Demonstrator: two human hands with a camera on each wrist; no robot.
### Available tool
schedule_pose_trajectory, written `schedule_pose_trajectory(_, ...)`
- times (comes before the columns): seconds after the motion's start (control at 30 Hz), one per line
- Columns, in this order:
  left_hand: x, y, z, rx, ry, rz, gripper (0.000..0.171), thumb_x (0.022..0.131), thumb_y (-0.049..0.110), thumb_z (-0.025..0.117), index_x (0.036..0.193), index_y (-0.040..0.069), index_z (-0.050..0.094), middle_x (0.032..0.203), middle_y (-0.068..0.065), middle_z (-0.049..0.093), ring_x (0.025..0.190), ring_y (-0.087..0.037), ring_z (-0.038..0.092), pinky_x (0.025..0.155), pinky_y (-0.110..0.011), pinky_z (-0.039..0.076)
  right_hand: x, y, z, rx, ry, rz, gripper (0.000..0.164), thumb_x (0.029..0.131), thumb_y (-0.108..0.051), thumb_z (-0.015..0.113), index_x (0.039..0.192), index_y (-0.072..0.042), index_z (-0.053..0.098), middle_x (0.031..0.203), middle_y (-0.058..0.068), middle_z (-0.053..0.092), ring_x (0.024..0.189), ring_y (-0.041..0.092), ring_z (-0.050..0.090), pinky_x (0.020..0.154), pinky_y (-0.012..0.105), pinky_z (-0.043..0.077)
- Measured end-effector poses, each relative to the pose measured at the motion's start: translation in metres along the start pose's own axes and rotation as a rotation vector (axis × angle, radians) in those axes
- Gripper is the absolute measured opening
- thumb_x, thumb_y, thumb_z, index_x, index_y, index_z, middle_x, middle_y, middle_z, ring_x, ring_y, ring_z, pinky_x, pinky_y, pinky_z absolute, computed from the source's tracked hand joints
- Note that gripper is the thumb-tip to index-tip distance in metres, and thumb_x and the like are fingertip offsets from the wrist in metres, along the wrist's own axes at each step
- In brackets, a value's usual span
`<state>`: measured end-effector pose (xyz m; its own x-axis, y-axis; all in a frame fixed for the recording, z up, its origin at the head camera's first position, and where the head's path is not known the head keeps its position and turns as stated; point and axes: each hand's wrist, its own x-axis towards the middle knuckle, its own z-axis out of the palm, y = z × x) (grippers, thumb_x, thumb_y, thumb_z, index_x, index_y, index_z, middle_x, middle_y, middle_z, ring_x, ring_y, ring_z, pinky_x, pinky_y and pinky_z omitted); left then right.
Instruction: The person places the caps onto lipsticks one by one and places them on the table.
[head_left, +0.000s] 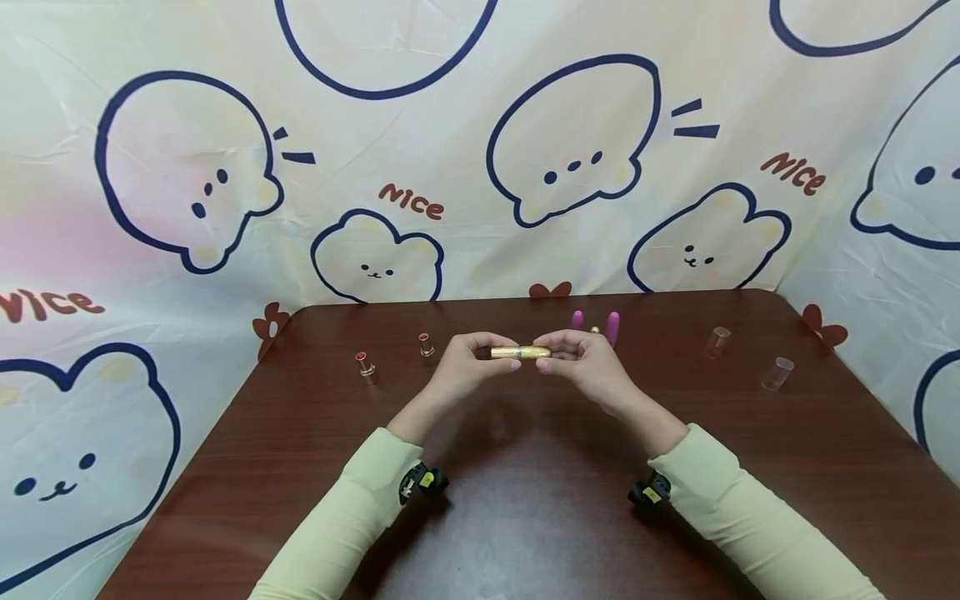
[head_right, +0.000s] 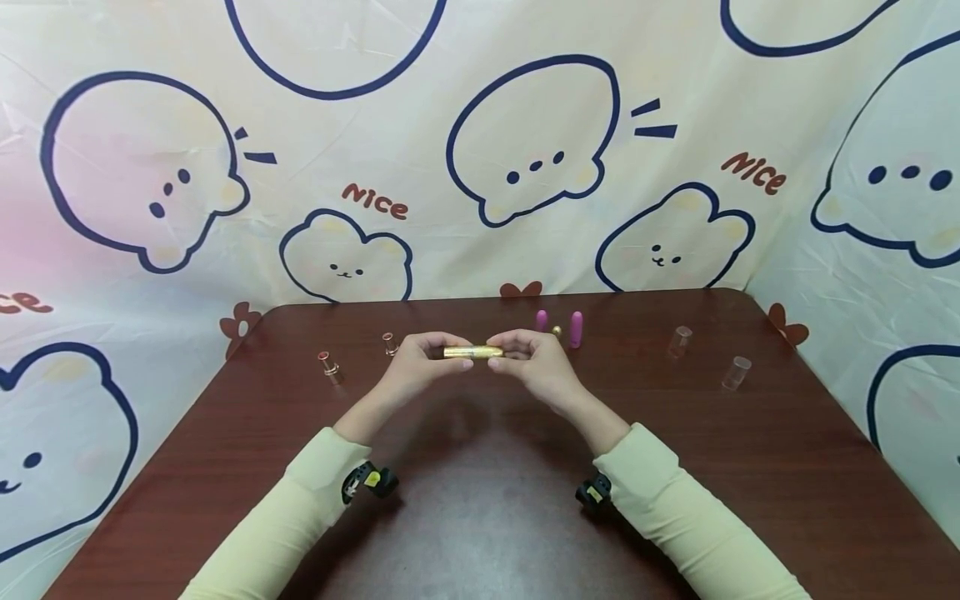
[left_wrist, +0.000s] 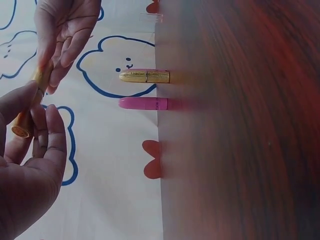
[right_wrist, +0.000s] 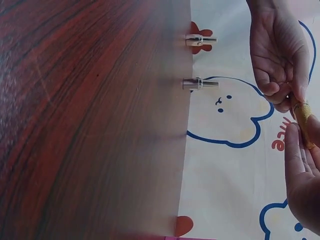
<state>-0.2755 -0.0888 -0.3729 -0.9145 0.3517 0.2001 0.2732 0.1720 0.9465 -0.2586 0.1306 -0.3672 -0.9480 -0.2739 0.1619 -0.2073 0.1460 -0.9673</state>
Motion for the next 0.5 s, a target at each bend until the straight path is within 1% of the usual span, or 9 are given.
schedule_pose_trajectory(0.23, 0.000, 0.004, 0.000, 0.018, -0.005, -0.037, 0.025, 0.084, 0.008, 0.076, 0.107, -0.001, 0.071, 0.098, -0.005, 0.069, 0.085, -0.020, 0.058, 0.072, -0.030, 0.050, 0.000, -0.001, 0.001, -0.003, -0.002, -0.003, 0.031, 0.086, -0.006, 0.074, 0.115, 0.002, 0.066, 0.106, 0.015, 0.070, 0.096, 0.024, 0.067, 0.083, 0.031, 0.052)
schedule_pose_trajectory(0.33, -0.006, 0.017, 0.001, 0.030, -0.003, -0.044, 0.024, 0.085, 0.007, 0.075, 0.106, -0.002, 0.071, 0.097, -0.006, 0.069, 0.086, -0.020, 0.058, 0.071, -0.027, 0.049, 0.000, -0.002, 0.002, -0.007, 0.004, 0.004, 0.030, 0.086, -0.006, 0.074, 0.115, 0.002, 0.067, 0.105, 0.015, 0.070, 0.095, 0.023, 0.068, 0.083, 0.031, 0.052)
schedule_pose_trajectory(0.43, -0.012, 0.031, 0.002, 0.032, 0.000, -0.046, 0.023, 0.085, 0.005, 0.075, 0.105, -0.004, 0.070, 0.096, -0.007, 0.069, 0.085, -0.020, 0.058, 0.071, -0.027, 0.049, 0.000, -0.002, 0.002, -0.007, 0.009, 0.009, 0.030, 0.086, -0.005, 0.073, 0.114, 0.002, 0.067, 0.105, 0.015, 0.070, 0.095, 0.023, 0.068, 0.083, 0.031, 0.052)
schedule_pose_trajectory(0.47, -0.013, 0.035, 0.003, 0.033, 0.002, -0.045, 0.023, 0.084, 0.006, 0.075, 0.105, -0.004, 0.070, 0.095, -0.006, 0.069, 0.085, -0.019, 0.058, 0.071, -0.027, 0.049, 0.001, -0.001, 0.002, -0.007, 0.010, 0.008, 0.030, 0.086, -0.006, 0.073, 0.114, 0.002, 0.067, 0.105, 0.015, 0.070, 0.095, 0.023, 0.068, 0.083, 0.031, 0.052)
schedule_pose_trajectory(0.5, -0.013, 0.035, 0.003, 0.033, 0.003, -0.043, 0.023, 0.084, 0.006, 0.075, 0.105, -0.004, 0.071, 0.095, -0.006, 0.069, 0.084, -0.018, 0.058, 0.071, -0.028, 0.049, 0.001, -0.001, 0.002, -0.008, 0.011, 0.008, 0.029, 0.086, -0.006, 0.073, 0.114, 0.002, 0.067, 0.105, 0.015, 0.070, 0.095, 0.024, 0.068, 0.083, 0.031, 0.052)
